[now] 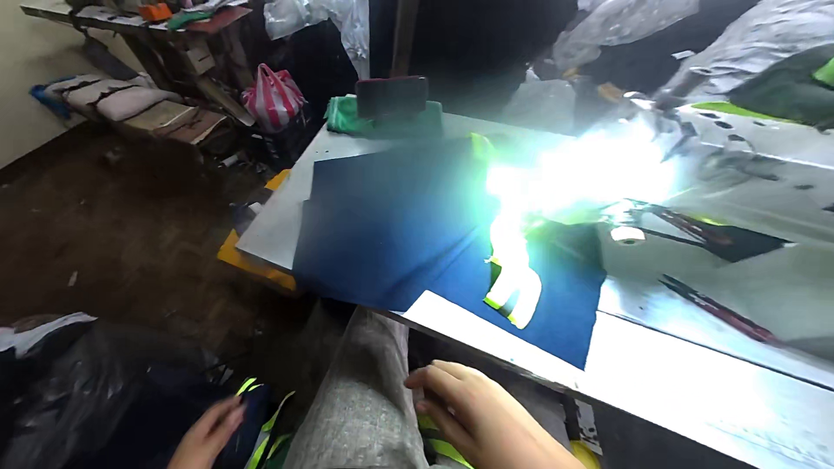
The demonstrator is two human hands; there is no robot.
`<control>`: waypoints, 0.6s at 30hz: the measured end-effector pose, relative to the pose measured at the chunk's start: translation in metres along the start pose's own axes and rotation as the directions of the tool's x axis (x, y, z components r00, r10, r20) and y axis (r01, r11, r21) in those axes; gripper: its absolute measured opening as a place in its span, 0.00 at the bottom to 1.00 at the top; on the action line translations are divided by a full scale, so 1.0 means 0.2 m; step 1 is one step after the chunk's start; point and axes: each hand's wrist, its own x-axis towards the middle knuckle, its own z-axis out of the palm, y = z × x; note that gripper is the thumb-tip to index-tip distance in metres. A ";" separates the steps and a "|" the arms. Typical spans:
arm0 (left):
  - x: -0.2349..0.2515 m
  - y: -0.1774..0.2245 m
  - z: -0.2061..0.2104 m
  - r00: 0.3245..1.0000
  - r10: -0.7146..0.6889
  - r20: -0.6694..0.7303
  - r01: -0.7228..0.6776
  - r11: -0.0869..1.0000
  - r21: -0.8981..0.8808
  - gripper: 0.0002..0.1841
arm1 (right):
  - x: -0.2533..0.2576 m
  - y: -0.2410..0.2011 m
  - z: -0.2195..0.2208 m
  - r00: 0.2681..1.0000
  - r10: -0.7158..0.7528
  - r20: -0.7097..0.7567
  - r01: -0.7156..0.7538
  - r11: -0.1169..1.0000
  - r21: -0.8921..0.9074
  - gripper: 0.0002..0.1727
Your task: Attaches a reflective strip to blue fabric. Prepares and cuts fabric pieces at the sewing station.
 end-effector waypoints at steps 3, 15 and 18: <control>0.41 0.51 0.31 0.995 -0.072 -0.067 0.012 0.763 -0.646 0.24 | -0.01 -0.05 -0.02 0.999 0.028 0.022 -0.029 0.999 0.014 0.13; 0.78 1.08 0.56 0.983 -0.180 0.022 0.034 0.064 -0.997 0.40 | 0.20 -0.19 0.05 0.987 0.005 0.163 -0.009 1.000 0.024 0.13; 0.80 1.07 0.52 0.982 -0.173 0.079 0.087 0.041 -0.995 0.40 | 0.33 -0.25 0.08 0.996 -0.086 0.003 0.086 0.993 -0.082 0.12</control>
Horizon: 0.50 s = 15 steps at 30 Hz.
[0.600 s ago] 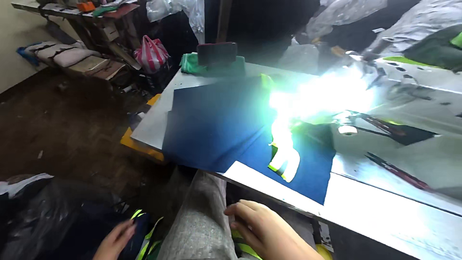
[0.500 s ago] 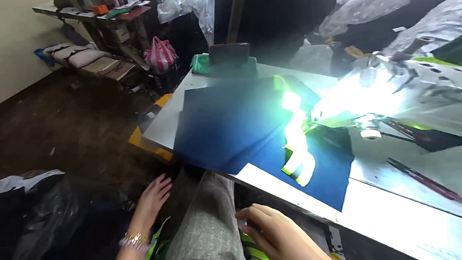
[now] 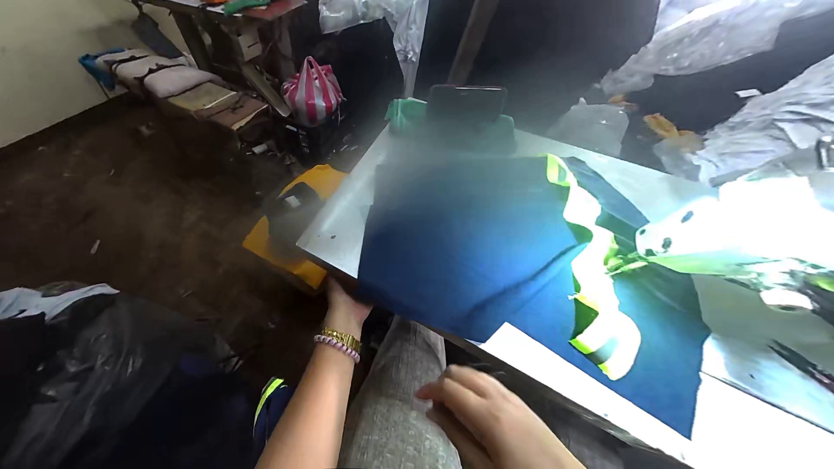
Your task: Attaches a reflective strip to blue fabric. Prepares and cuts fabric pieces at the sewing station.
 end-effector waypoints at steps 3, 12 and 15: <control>-0.02 0.03 -0.11 0.998 -0.002 0.066 0.001 1.000 0.016 0.38 | 0.14 0.08 -0.01 0.963 -0.055 -0.263 -0.015 0.966 -0.259 0.15; -0.28 0.06 -0.39 1.000 -0.023 0.016 0.025 0.993 -0.118 0.39 | 0.34 0.33 -0.05 0.936 0.045 -0.350 -0.221 0.848 -0.482 0.26; -0.28 0.06 -0.39 1.000 -0.025 0.005 0.025 0.992 -0.123 0.38 | 0.40 0.05 0.07 0.948 -0.114 -0.296 -0.036 0.888 -0.457 0.15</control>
